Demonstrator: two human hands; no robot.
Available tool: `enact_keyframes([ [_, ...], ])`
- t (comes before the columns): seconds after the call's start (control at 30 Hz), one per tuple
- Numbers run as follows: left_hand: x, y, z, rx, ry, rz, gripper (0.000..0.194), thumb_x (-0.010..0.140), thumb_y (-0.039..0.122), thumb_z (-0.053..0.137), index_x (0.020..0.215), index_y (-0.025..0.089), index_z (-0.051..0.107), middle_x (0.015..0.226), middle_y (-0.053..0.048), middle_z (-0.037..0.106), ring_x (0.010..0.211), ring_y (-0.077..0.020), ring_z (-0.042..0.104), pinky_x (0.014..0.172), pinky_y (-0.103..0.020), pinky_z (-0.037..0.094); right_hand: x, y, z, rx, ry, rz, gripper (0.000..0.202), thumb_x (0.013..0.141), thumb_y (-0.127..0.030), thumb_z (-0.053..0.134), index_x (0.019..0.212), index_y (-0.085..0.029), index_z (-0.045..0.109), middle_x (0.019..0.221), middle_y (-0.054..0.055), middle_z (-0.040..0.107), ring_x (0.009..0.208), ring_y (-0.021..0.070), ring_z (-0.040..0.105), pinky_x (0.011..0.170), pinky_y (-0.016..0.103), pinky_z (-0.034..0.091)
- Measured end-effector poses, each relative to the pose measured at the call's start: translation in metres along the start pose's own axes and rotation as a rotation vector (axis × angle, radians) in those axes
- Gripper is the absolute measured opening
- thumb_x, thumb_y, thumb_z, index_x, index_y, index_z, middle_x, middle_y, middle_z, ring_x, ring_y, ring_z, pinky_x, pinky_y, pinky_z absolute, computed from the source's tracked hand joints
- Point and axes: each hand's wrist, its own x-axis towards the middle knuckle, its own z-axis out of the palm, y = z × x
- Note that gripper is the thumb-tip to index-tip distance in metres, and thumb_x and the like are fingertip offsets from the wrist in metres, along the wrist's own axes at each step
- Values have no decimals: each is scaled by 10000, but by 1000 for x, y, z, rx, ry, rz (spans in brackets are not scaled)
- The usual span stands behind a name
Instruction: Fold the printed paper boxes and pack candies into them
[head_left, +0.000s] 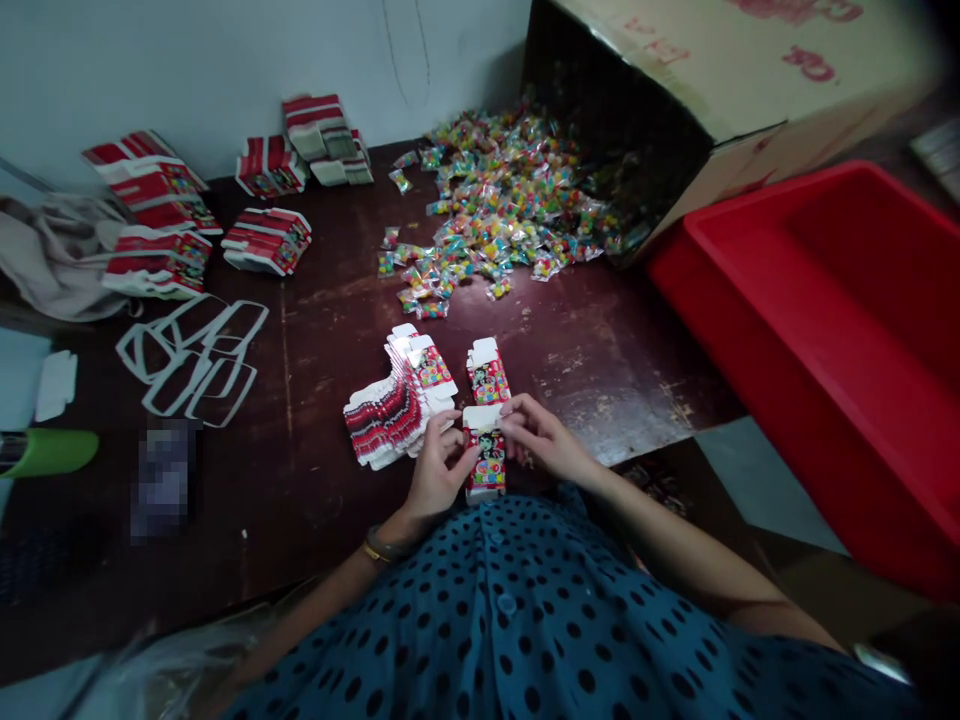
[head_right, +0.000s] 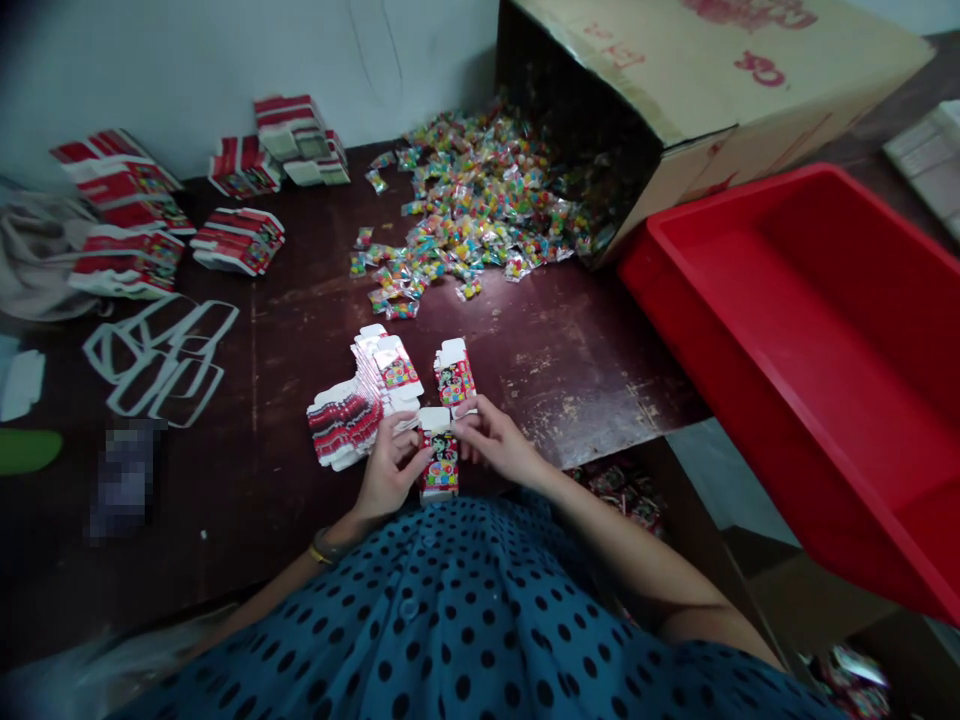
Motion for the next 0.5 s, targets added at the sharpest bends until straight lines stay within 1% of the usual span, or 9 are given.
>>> enact_keyframes([
  [0.07, -5, -3, -3, 56, -48, 18, 454, 836, 330, 605, 1217, 212, 388, 811, 4, 622, 770, -144, 617, 769, -276, 475, -3, 11, -3, 237, -24, 173, 274, 825, -427, 622, 896, -194, 496, 606, -59, 546, 495, 67, 499, 466, 152, 401],
  [0.17, -11, -2, -5, 169, -176, 46, 314, 847, 326, 586, 1127, 197, 524, 929, -43, 658, 872, -175, 631, 827, -298, 466, -4, 18, -7, 541, -114, 418, 282, 716, -302, 737, 841, -168, 523, 612, -63, 542, 489, 37, 488, 464, 121, 408],
  [0.23, -14, 1, -5, 228, -235, 60, 221, 861, 327, 559, 1020, 185, 617, 947, -54, 676, 880, -186, 628, 833, -302, 460, -4, 17, -7, 625, -197, 554, 302, 651, -194, 760, 851, -163, 536, 608, -71, 549, 460, 24, 470, 451, 112, 402],
  [0.3, -17, 3, -3, 221, -209, 43, 214, 873, 333, 533, 915, 171, 665, 893, -51, 684, 837, -183, 621, 806, -297, 460, -3, 13, -5, 603, -255, 617, 302, 619, -133, 748, 840, -164, 544, 586, -80, 546, 421, 18, 445, 429, 112, 393],
  [0.33, -17, 3, -1, 172, -171, 16, 217, 869, 329, 536, 933, 168, 668, 869, -46, 683, 825, -180, 617, 798, -295, 459, -2, 10, -4, 560, -273, 618, 292, 615, -124, 740, 836, -163, 553, 584, -82, 547, 412, 18, 443, 429, 118, 400],
  [0.37, -18, 3, 1, 94, -135, -27, 234, 854, 317, 557, 1010, 172, 654, 856, -37, 681, 820, -178, 615, 795, -293, 458, -2, 7, -2, 494, -288, 599, 278, 622, -130, 732, 845, -162, 569, 598, -75, 560, 418, 25, 458, 444, 132, 420],
  [0.4, -17, 1, 4, -12, -106, -84, 317, 826, 297, 590, 1121, 184, 614, 863, -28, 681, 825, -176, 615, 798, -293, 458, -3, 5, 0, 404, -297, 557, 264, 638, -149, 726, 864, -159, 592, 628, -62, 582, 439, 36, 485, 469, 154, 445],
  [0.47, -14, -3, 9, -269, -103, -227, 562, 759, 244, 642, 1299, 210, 492, 937, -30, 687, 871, -184, 619, 829, -309, 456, -4, 1, 5, 157, -291, 386, 226, 684, -208, 719, 889, -149, 644, 733, -15, 633, 554, 76, 562, 567, 207, 492],
  [0.5, -12, -6, 11, -392, -119, -298, 622, 732, 222, 652, 1327, 211, 468, 986, -41, 688, 906, -194, 620, 852, -322, 452, -4, 0, 7, 16, -270, 264, 194, 721, -243, 706, 884, -145, 668, 800, 11, 650, 650, 102, 595, 643, 235, 503],
])
